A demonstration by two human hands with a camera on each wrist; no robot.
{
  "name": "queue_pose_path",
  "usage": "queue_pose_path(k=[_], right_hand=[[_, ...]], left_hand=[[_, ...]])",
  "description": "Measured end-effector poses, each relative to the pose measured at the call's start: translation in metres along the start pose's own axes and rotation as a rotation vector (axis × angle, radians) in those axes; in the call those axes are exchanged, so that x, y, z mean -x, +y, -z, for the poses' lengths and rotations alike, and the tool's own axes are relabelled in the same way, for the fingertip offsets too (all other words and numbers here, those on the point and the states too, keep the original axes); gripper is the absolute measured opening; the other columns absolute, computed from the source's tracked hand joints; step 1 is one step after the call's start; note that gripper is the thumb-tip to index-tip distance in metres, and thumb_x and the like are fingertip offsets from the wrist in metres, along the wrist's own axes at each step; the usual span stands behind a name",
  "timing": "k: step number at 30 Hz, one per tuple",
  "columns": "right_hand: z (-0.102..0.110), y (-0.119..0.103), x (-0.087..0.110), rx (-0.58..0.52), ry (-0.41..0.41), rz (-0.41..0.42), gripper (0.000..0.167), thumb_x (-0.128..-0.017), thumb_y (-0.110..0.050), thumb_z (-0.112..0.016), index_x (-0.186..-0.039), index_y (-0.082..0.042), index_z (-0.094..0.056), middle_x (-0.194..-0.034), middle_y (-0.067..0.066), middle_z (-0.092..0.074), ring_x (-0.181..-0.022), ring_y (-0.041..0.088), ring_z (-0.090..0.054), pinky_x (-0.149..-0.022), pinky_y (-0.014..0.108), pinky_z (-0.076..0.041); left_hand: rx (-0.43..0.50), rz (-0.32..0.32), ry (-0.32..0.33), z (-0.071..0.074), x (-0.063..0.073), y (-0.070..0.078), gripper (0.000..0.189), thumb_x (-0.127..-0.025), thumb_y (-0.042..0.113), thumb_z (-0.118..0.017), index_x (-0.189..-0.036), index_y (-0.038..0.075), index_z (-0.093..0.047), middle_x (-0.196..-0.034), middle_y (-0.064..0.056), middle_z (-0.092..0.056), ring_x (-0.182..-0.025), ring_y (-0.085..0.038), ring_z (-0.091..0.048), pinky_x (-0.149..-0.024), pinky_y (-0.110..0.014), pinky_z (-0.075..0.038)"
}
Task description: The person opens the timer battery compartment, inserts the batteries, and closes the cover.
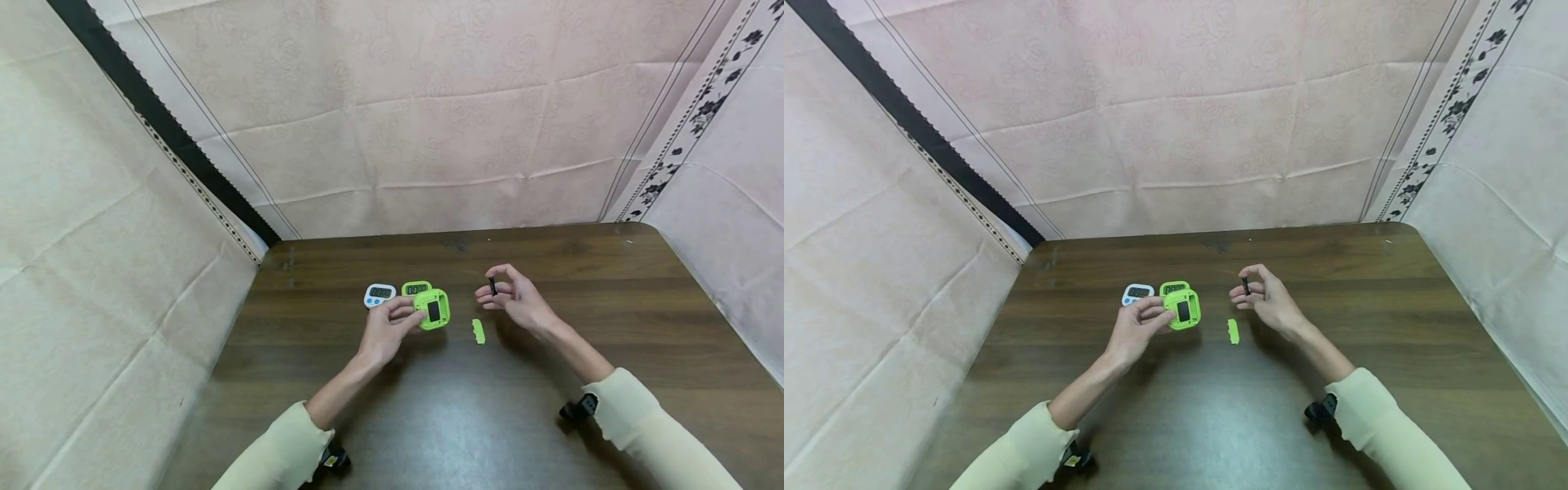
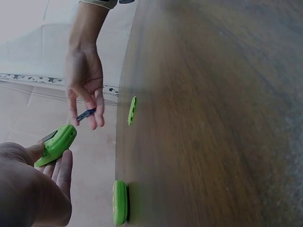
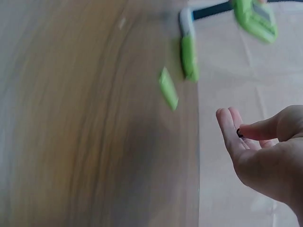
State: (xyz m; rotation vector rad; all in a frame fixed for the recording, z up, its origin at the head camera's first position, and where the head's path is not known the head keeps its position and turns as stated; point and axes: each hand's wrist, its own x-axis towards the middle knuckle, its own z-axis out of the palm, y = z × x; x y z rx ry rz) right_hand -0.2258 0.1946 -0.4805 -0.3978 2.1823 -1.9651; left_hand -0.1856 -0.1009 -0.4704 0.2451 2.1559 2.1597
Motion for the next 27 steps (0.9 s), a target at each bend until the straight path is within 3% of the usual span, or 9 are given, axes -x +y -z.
queue_pose_path(k=[5, 8, 18, 22, 27], right_hand=[[-0.016, -0.012, 0.004, -0.116, -0.066, -0.030, 0.034, -0.107, 0.015, -0.042, -0.136, -0.003, -0.040, -0.130, 0.041, -0.061, -0.118, 0.041, -0.068, -0.103, 0.043, -0.058], [-0.024, -0.018, 0.007, -0.140, -0.086, -0.030, 0.031, -0.109, 0.012, -0.042, -0.137, -0.003, -0.040, -0.130, 0.042, -0.060, -0.118, 0.040, -0.068, -0.104, 0.047, -0.057], [-0.048, -0.030, 0.014, -0.105, -0.045, -0.098, 0.026, -0.109, 0.005, -0.051, -0.134, 0.007, -0.046, -0.128, 0.037, -0.066, -0.112, 0.029, -0.074, -0.103, 0.058, -0.055], [-0.052, -0.031, 0.016, -0.113, -0.010, -0.119, 0.026, -0.107, 0.005, -0.056, -0.130, 0.015, -0.051, -0.127, 0.035, -0.067, -0.109, 0.027, -0.074, -0.102, 0.052, -0.057], [-0.057, -0.033, 0.018, -0.049, 0.052, -0.123, 0.029, -0.102, 0.002, -0.067, -0.127, 0.016, -0.061, -0.115, 0.020, -0.075, -0.094, 0.013, -0.074, -0.093, 0.039, -0.062]], left_hand=[[0.007, 0.008, 0.001, -0.002, -0.001, -0.002, 0.027, -0.096, -0.003, -0.077, -0.121, -0.010, -0.070, -0.110, -0.026, -0.076, -0.093, -0.022, -0.078, -0.083, -0.038, -0.066], [0.008, 0.008, 0.001, -0.003, -0.002, -0.003, 0.027, -0.096, -0.003, -0.077, -0.120, -0.011, -0.070, -0.110, -0.026, -0.076, -0.093, -0.022, -0.078, -0.082, -0.038, -0.066], [0.018, 0.019, 0.010, -0.004, -0.003, -0.004, 0.027, -0.096, -0.002, -0.077, -0.120, -0.011, -0.070, -0.109, -0.025, -0.076, -0.094, -0.023, -0.078, -0.082, -0.036, -0.066], [0.016, 0.024, 0.012, -0.003, -0.004, -0.005, 0.027, -0.096, -0.001, -0.077, -0.121, -0.010, -0.070, -0.109, -0.025, -0.076, -0.094, -0.024, -0.078, -0.081, -0.035, -0.066], [0.010, 0.022, 0.008, -0.002, -0.004, -0.005, 0.027, -0.096, -0.002, -0.077, -0.120, -0.010, -0.070, -0.109, -0.025, -0.076, -0.094, -0.023, -0.078, -0.080, -0.034, -0.066]])
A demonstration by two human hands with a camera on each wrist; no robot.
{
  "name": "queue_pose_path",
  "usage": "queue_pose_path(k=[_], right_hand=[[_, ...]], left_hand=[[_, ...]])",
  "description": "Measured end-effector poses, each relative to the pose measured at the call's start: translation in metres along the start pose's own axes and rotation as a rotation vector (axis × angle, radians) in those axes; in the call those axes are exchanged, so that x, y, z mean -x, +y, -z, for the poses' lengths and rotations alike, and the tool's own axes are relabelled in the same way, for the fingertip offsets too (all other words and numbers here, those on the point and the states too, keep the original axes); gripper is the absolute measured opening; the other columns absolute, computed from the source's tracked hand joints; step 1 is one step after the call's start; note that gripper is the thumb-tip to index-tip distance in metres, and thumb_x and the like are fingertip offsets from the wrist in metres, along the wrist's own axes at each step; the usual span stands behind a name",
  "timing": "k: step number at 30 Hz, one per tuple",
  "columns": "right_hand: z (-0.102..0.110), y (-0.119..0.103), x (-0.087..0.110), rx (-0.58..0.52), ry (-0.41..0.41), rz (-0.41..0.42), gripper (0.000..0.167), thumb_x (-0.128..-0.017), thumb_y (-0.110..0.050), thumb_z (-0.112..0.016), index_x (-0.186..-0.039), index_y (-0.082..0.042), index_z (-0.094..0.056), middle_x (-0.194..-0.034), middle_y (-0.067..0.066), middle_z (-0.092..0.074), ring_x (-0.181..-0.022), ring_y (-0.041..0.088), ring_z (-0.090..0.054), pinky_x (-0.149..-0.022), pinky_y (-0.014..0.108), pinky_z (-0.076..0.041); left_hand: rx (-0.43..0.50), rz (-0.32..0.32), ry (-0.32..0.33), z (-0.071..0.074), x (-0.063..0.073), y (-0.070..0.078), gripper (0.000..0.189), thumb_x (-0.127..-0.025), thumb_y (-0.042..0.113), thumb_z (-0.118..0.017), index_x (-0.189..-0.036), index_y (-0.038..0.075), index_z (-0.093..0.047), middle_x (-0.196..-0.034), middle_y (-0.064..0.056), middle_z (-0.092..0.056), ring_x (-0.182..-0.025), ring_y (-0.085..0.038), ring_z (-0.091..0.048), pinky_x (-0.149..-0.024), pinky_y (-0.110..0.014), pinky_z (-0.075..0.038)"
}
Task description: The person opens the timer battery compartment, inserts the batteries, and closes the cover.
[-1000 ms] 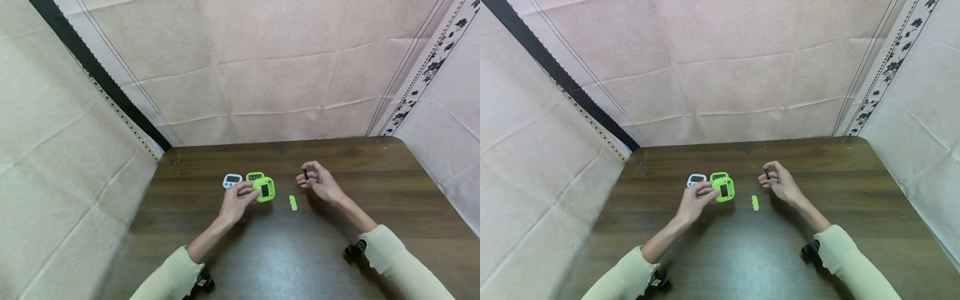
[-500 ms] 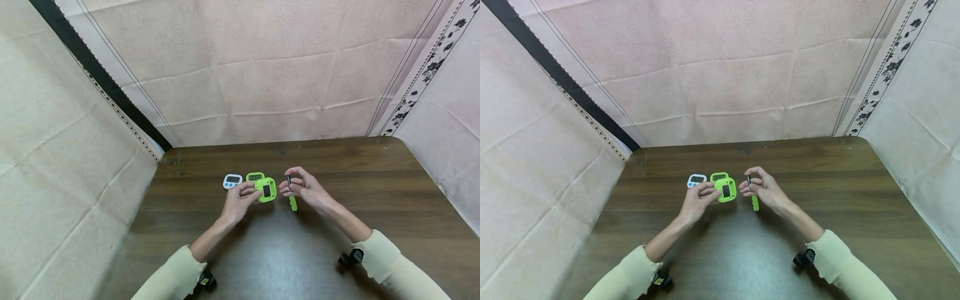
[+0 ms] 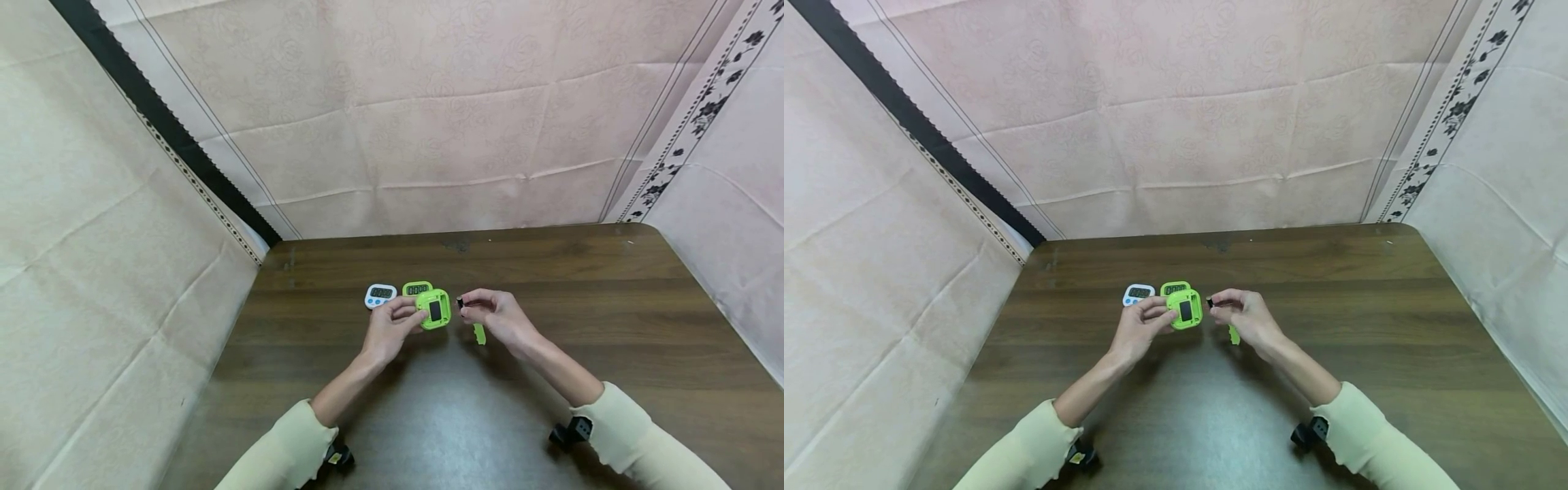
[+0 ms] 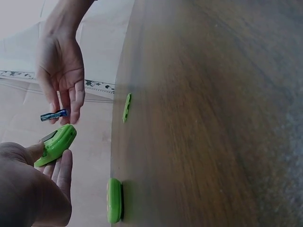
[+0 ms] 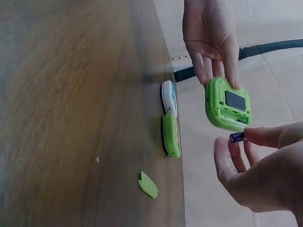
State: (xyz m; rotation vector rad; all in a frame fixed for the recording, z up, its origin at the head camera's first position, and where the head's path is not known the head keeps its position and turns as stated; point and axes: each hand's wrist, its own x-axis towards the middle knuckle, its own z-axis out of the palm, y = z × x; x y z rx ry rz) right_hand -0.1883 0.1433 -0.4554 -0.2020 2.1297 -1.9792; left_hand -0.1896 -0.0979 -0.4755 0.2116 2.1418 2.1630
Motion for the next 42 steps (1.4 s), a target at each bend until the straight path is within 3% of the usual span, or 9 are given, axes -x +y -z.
queue_pose_path(k=[3, 6, 13, 20, 29, 32, 36, 39, 42], right_hand=[[-0.002, -0.001, 0.001, 0.049, 0.036, -0.010, 0.031, -0.099, -0.002, -0.073, -0.126, 0.013, -0.067, -0.105, 0.012, -0.077, -0.086, 0.012, -0.073, -0.080, 0.029, -0.062], [-0.005, -0.002, 0.002, 0.035, 0.039, -0.013, 0.033, -0.098, -0.002, -0.075, -0.126, 0.012, -0.067, -0.101, 0.011, -0.077, -0.084, 0.013, -0.072, -0.074, 0.026, -0.061], [-0.010, -0.002, 0.001, -0.019, 0.047, -0.001, 0.024, -0.096, 0.000, -0.077, -0.114, 0.013, -0.067, -0.098, 0.017, -0.075, -0.079, 0.018, -0.074, -0.071, 0.027, -0.062], [-0.017, -0.003, -0.001, -0.018, 0.057, -0.054, 0.020, -0.095, -0.001, -0.078, -0.111, 0.010, -0.070, -0.094, 0.017, -0.076, -0.077, 0.020, -0.073, -0.071, 0.034, -0.064], [-0.017, 0.000, -0.006, -0.046, 0.063, -0.051, 0.021, -0.094, 0.002, -0.078, -0.109, 0.010, -0.066, -0.083, 0.009, -0.073, -0.070, 0.022, -0.069, -0.064, 0.032, -0.062], [-0.016, 0.003, -0.005, 0.007, 0.058, -0.014, 0.023, -0.095, -0.002, -0.079, -0.111, 0.007, -0.065, -0.087, 0.009, -0.070, -0.068, 0.023, -0.066, -0.061, 0.031, -0.059], [-0.017, 0.006, -0.002, 0.106, 0.069, 0.100, 0.029, -0.095, -0.006, -0.081, -0.117, 0.001, -0.064, -0.098, 0.012, -0.069, -0.075, 0.028, -0.067, -0.062, 0.029, -0.058], [-0.013, 0.007, -0.001, 0.194, 0.041, 0.226, 0.041, -0.095, -0.010, -0.082, -0.131, -0.005, -0.063, -0.117, 0.013, -0.070, -0.097, 0.030, -0.070, -0.079, 0.036, -0.062], [-0.007, 0.008, -0.001, 0.271, -0.047, 0.318, 0.059, -0.095, -0.015, -0.083, -0.149, -0.012, -0.057, -0.143, 0.011, -0.064, -0.122, 0.032, -0.065, -0.098, 0.054, -0.057]], left_hand=[[-0.005, 0.000, 0.001, 0.000, 0.000, 0.000, 0.027, -0.096, -0.002, -0.077, -0.120, -0.010, -0.070, -0.109, -0.025, -0.077, -0.094, -0.023, -0.078, -0.079, -0.033, -0.066], [-0.008, -0.002, 0.002, 0.000, 0.000, 0.000, 0.027, -0.097, -0.001, -0.077, -0.121, -0.010, -0.069, -0.109, -0.025, -0.076, -0.095, -0.024, -0.078, -0.080, -0.033, -0.065], [-0.010, -0.004, 0.004, -0.002, 0.000, 0.001, 0.027, -0.097, -0.001, -0.076, -0.121, -0.010, -0.069, -0.110, -0.025, -0.076, -0.095, -0.025, -0.078, -0.080, -0.033, -0.065], [-0.016, -0.006, -0.009, -0.003, 0.000, -0.001, 0.027, -0.097, 0.000, -0.076, -0.121, -0.010, -0.069, -0.109, -0.024, -0.077, -0.094, -0.024, -0.079, -0.080, -0.034, -0.066], [0.080, 0.098, -0.028, -0.005, 0.001, 0.000, 0.031, -0.099, 0.002, -0.075, -0.126, -0.011, -0.066, -0.110, -0.023, -0.077, -0.084, -0.016, -0.075, -0.078, -0.033, -0.066], [0.118, 0.133, -0.038, -0.003, 0.001, -0.002, 0.032, -0.100, 0.002, -0.073, -0.129, -0.011, -0.064, -0.115, -0.024, -0.076, -0.088, -0.018, -0.076, -0.080, -0.033, -0.065], [0.150, 0.173, -0.066, -0.001, 0.000, -0.005, 0.035, -0.102, 0.003, -0.071, -0.132, -0.012, -0.062, -0.123, -0.026, -0.073, -0.095, -0.020, -0.076, -0.085, -0.035, -0.065], [0.161, 0.204, -0.092, 0.002, -0.001, -0.006, 0.036, -0.103, 0.006, -0.070, -0.133, -0.012, -0.061, -0.126, -0.027, -0.072, -0.099, -0.022, -0.076, -0.088, -0.037, -0.064], [0.168, 0.240, -0.108, 0.004, -0.002, -0.006, 0.037, -0.104, 0.007, -0.070, -0.134, -0.012, -0.060, -0.125, -0.025, -0.072, -0.098, -0.021, -0.076, -0.090, -0.037, -0.064]])
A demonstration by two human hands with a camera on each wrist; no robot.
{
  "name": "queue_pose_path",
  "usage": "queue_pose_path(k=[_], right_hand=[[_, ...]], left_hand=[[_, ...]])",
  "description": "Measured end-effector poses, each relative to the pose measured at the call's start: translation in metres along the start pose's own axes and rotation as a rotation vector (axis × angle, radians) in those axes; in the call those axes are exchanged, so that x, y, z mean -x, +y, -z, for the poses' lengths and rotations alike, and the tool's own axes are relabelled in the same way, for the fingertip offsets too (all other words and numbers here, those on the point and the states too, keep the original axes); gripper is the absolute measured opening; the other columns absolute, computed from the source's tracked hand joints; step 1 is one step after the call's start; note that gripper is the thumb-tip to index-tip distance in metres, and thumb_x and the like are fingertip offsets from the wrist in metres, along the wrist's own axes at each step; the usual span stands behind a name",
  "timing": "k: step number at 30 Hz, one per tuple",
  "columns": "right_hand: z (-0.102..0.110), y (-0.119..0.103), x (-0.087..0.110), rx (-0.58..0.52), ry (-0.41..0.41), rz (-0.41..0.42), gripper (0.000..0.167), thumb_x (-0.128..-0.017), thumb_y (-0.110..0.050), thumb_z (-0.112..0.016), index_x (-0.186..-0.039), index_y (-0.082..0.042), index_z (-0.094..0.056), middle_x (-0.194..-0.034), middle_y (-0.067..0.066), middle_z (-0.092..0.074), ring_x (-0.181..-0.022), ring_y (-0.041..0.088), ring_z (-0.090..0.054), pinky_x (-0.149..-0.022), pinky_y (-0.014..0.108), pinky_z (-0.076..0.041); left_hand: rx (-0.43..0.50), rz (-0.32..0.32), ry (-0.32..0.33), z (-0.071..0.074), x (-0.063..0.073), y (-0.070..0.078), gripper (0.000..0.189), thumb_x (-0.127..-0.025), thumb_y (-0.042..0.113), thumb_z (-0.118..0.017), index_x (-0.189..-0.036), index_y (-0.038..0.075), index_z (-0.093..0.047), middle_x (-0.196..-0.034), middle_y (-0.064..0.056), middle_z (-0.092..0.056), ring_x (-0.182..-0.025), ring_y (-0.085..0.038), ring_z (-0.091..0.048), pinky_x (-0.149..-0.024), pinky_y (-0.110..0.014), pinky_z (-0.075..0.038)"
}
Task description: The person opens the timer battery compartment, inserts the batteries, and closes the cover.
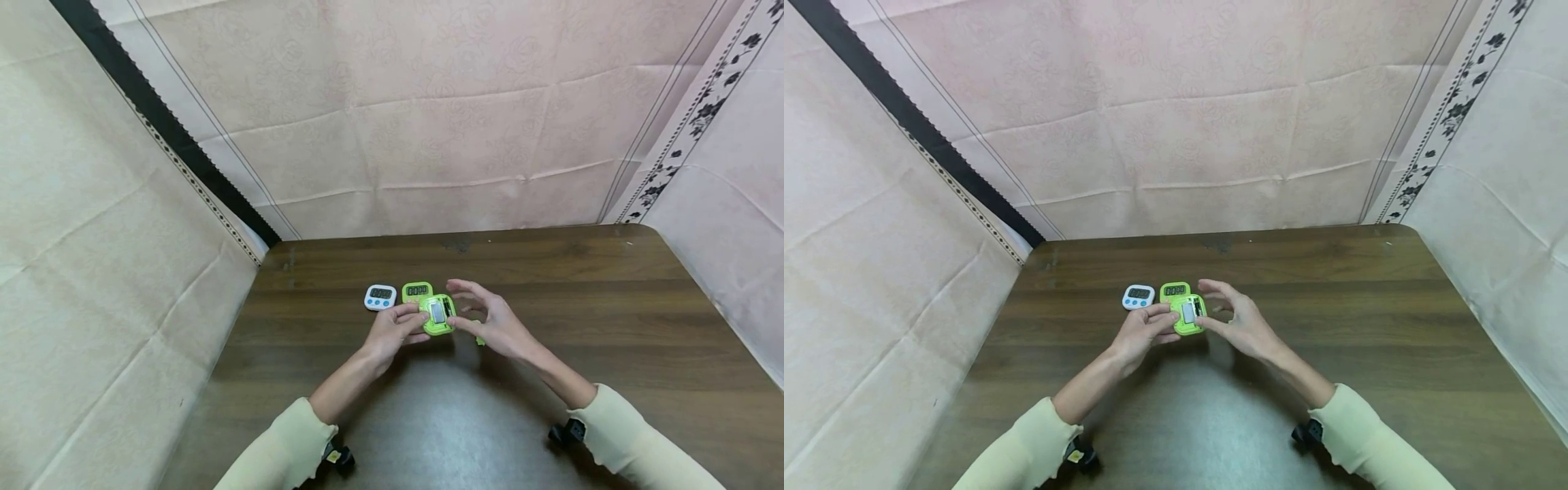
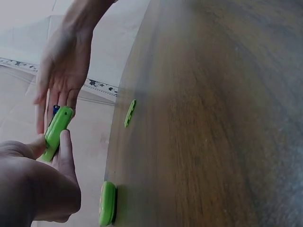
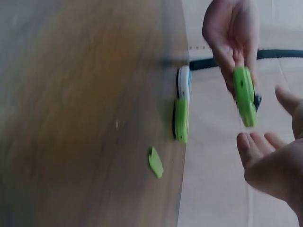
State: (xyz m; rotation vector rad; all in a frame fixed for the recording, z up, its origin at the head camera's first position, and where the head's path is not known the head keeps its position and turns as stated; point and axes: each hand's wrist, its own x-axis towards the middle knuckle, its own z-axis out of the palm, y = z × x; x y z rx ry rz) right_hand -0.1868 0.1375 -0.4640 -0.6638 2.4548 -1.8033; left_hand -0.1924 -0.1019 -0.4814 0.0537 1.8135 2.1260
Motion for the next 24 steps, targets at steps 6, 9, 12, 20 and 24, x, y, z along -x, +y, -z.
queue_pose_path(k=[6, 9, 12, 20, 24], right_hand=[[0.008, 0.008, 0.000, 0.057, -0.155, 0.045, 0.064, -0.097, -0.019, -0.082, -0.155, -0.012, -0.055, -0.150, 0.009, -0.062, -0.134, 0.033, -0.061, -0.105, 0.066, -0.049], [0.008, 0.010, 0.000, 0.069, -0.152, 0.045, 0.060, -0.097, -0.017, -0.081, -0.151, -0.007, -0.059, -0.143, 0.011, -0.067, -0.130, 0.032, -0.064, -0.101, 0.063, -0.053], [0.008, 0.011, 0.000, 0.065, -0.132, 0.057, 0.057, -0.096, -0.015, -0.082, -0.149, -0.004, -0.061, -0.140, 0.013, -0.069, -0.128, 0.031, -0.065, -0.098, 0.060, -0.055], [0.000, 0.016, 0.001, -0.173, -0.091, -0.044, 0.056, -0.095, -0.004, -0.080, -0.147, 0.001, -0.061, -0.137, 0.017, -0.069, -0.127, 0.032, -0.065, -0.093, 0.028, -0.060], [-0.004, 0.020, 0.003, -0.216, -0.036, -0.094, 0.051, -0.096, -0.003, -0.078, -0.145, -0.001, -0.064, -0.136, 0.016, -0.069, -0.119, 0.021, -0.070, -0.088, 0.024, -0.060]], left_hand=[[0.005, 0.035, -0.056, 0.002, 0.000, 0.001, 0.039, -0.105, 0.008, -0.069, -0.137, -0.011, -0.060, -0.123, -0.024, -0.073, -0.094, -0.020, -0.076, -0.088, -0.035, -0.064], [0.007, 0.045, -0.082, 0.002, 0.000, 0.002, 0.039, -0.105, 0.009, -0.068, -0.138, -0.011, -0.059, -0.122, -0.024, -0.074, -0.095, -0.020, -0.076, -0.088, -0.034, -0.064], [0.014, 0.060, -0.094, 0.002, 0.000, 0.004, 0.039, -0.106, 0.009, -0.067, -0.138, -0.011, -0.059, -0.122, -0.024, -0.074, -0.096, -0.020, -0.076, -0.088, -0.034, -0.064], [0.018, 0.093, -0.103, 0.003, 0.000, 0.005, 0.041, -0.105, 0.009, -0.069, -0.140, -0.009, -0.058, -0.124, -0.024, -0.073, -0.097, -0.022, -0.076, -0.088, -0.034, -0.064], [0.016, 0.089, -0.120, 0.003, -0.001, 0.003, 0.038, -0.103, 0.006, -0.070, -0.137, -0.009, -0.060, -0.124, -0.024, -0.073, -0.098, -0.023, -0.076, -0.088, -0.036, -0.064]])
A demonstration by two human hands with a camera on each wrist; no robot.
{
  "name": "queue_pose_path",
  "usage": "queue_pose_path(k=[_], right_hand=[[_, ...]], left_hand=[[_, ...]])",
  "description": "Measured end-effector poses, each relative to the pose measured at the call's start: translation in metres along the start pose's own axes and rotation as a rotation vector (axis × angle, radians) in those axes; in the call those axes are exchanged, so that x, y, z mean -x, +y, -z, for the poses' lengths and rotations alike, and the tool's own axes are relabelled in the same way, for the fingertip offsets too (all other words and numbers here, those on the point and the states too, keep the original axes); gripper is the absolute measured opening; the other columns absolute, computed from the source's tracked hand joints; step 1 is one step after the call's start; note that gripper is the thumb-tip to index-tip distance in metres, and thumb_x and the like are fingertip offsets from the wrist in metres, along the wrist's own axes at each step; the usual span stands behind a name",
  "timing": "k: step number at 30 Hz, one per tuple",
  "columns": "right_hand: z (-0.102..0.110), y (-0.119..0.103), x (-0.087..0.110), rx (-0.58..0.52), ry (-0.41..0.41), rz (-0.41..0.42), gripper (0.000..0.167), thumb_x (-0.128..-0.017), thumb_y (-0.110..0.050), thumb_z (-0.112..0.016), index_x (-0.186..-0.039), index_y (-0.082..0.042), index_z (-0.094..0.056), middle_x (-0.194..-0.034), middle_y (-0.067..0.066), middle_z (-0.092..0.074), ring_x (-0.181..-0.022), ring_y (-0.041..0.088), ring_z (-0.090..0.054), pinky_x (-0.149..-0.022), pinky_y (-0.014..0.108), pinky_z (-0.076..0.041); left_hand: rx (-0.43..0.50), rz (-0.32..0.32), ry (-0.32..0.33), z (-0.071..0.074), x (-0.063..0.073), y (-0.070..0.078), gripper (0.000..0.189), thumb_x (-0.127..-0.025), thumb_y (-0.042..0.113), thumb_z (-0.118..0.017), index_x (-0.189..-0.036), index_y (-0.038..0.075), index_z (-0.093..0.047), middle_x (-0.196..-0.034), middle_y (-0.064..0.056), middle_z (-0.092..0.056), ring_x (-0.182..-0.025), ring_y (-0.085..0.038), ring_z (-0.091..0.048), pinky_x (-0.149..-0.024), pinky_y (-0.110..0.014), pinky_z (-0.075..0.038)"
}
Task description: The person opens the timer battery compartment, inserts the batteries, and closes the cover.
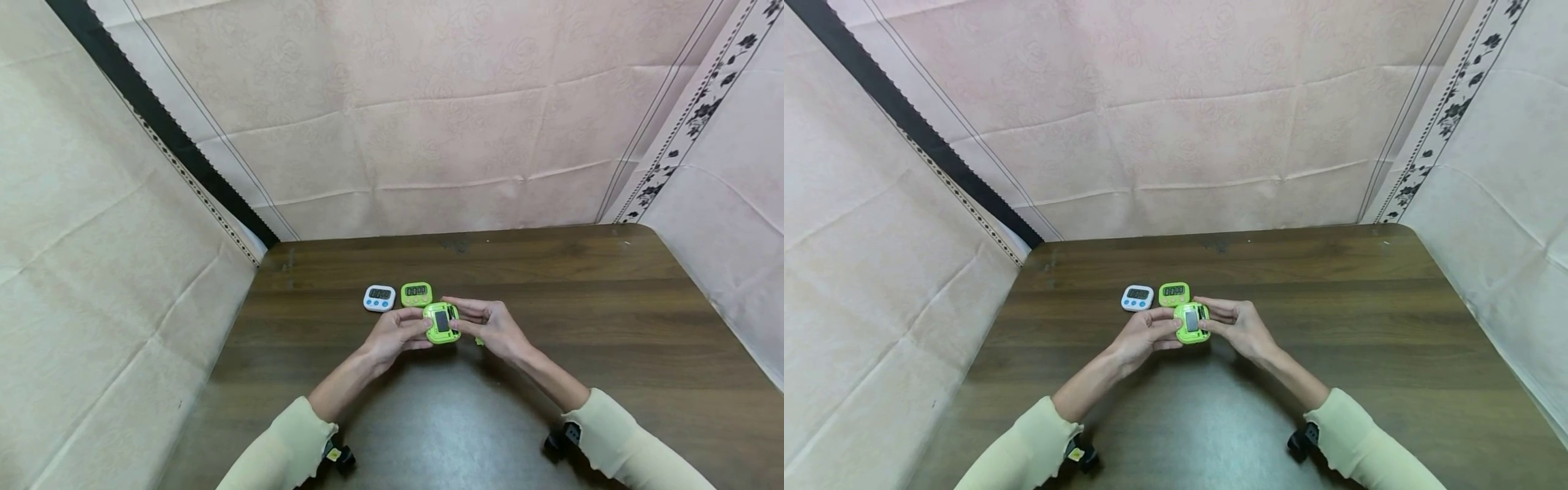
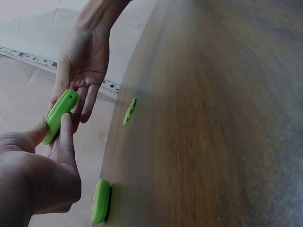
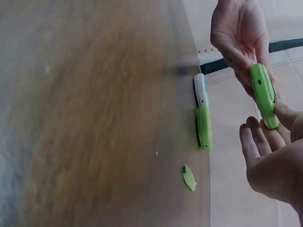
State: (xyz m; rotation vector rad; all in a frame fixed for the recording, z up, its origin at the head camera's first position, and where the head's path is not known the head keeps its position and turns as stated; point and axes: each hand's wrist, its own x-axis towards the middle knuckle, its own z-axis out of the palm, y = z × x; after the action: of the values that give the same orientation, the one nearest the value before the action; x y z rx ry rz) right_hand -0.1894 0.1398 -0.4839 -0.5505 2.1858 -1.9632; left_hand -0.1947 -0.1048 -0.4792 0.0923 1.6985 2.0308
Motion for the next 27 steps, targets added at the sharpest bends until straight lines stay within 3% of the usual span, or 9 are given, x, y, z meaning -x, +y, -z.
queue_pose_path(k=[5, 8, 12, 15, 19, 22, 27], right_hand=[[0.003, -0.002, -0.001, 0.056, 0.017, -0.015, 0.046, -0.099, -0.012, -0.078, -0.143, -0.010, -0.068, -0.136, 0.009, -0.071, -0.103, 0.009, -0.069, -0.079, 0.026, -0.059], [0.012, -0.003, -0.002, 0.072, -0.024, -0.019, 0.042, -0.101, -0.018, -0.076, -0.142, -0.011, -0.069, -0.137, 0.008, -0.070, -0.113, 0.012, -0.070, -0.088, 0.030, -0.061], [0.029, 0.001, -0.003, 0.103, -0.066, -0.021, 0.041, -0.102, -0.018, -0.075, -0.142, -0.008, -0.069, -0.141, 0.012, -0.068, -0.125, 0.027, -0.068, -0.097, 0.035, -0.060], [0.042, 0.010, -0.003, 0.239, -0.072, -0.009, 0.043, -0.100, -0.017, -0.077, -0.141, -0.006, -0.069, -0.140, 0.012, -0.068, -0.127, 0.032, -0.066, -0.099, 0.033, -0.058], [0.056, 0.026, -0.001, 0.453, -0.092, 0.026, 0.043, -0.095, -0.014, -0.083, -0.135, -0.002, -0.072, -0.130, 0.013, -0.072, -0.116, 0.034, -0.067, -0.092, 0.036, -0.058], [0.061, 0.035, 0.000, 0.521, -0.118, 0.050, 0.043, -0.090, -0.011, -0.087, -0.130, 0.001, -0.073, -0.122, 0.015, -0.073, -0.104, 0.033, -0.066, -0.085, 0.039, -0.058], [0.064, 0.042, 0.002, 0.602, -0.127, 0.065, 0.046, -0.086, -0.015, -0.091, -0.127, 0.000, -0.075, -0.118, 0.012, -0.071, -0.096, 0.026, -0.062, -0.080, 0.034, -0.056]], left_hand=[[-0.018, -0.052, 0.005, -0.001, -0.003, -0.002, 0.036, -0.103, 0.003, -0.070, -0.135, -0.010, -0.061, -0.122, -0.024, -0.074, -0.096, -0.022, -0.076, -0.087, -0.038, -0.064], [-0.054, -0.074, 0.008, -0.001, -0.002, -0.003, 0.036, -0.103, 0.002, -0.069, -0.135, -0.011, -0.060, -0.122, -0.025, -0.073, -0.096, -0.022, -0.076, -0.087, -0.038, -0.065], [-0.088, -0.097, 0.026, 0.000, 0.000, -0.003, 0.037, -0.102, 0.002, -0.070, -0.135, -0.011, -0.059, -0.125, -0.026, -0.072, -0.098, -0.023, -0.076, -0.088, -0.039, -0.064], [-0.094, -0.115, 0.041, 0.002, 0.000, -0.003, 0.036, -0.102, 0.001, -0.070, -0.133, -0.011, -0.059, -0.125, -0.027, -0.072, -0.098, -0.024, -0.076, -0.088, -0.039, -0.064], [-0.106, -0.122, 0.035, 0.005, 0.001, -0.003, 0.035, -0.101, -0.001, -0.069, -0.132, -0.012, -0.059, -0.127, -0.032, -0.069, -0.097, -0.022, -0.075, -0.087, -0.038, -0.065], [-0.112, -0.120, 0.026, 0.007, 0.002, -0.002, 0.035, -0.102, -0.001, -0.069, -0.133, -0.012, -0.058, -0.130, -0.036, -0.066, -0.098, -0.021, -0.075, -0.088, -0.038, -0.064], [-0.120, -0.119, 0.017, 0.008, 0.002, -0.003, 0.036, -0.102, 0.000, -0.069, -0.133, -0.011, -0.058, -0.129, -0.034, -0.067, -0.098, -0.021, -0.075, -0.089, -0.039, -0.064]])
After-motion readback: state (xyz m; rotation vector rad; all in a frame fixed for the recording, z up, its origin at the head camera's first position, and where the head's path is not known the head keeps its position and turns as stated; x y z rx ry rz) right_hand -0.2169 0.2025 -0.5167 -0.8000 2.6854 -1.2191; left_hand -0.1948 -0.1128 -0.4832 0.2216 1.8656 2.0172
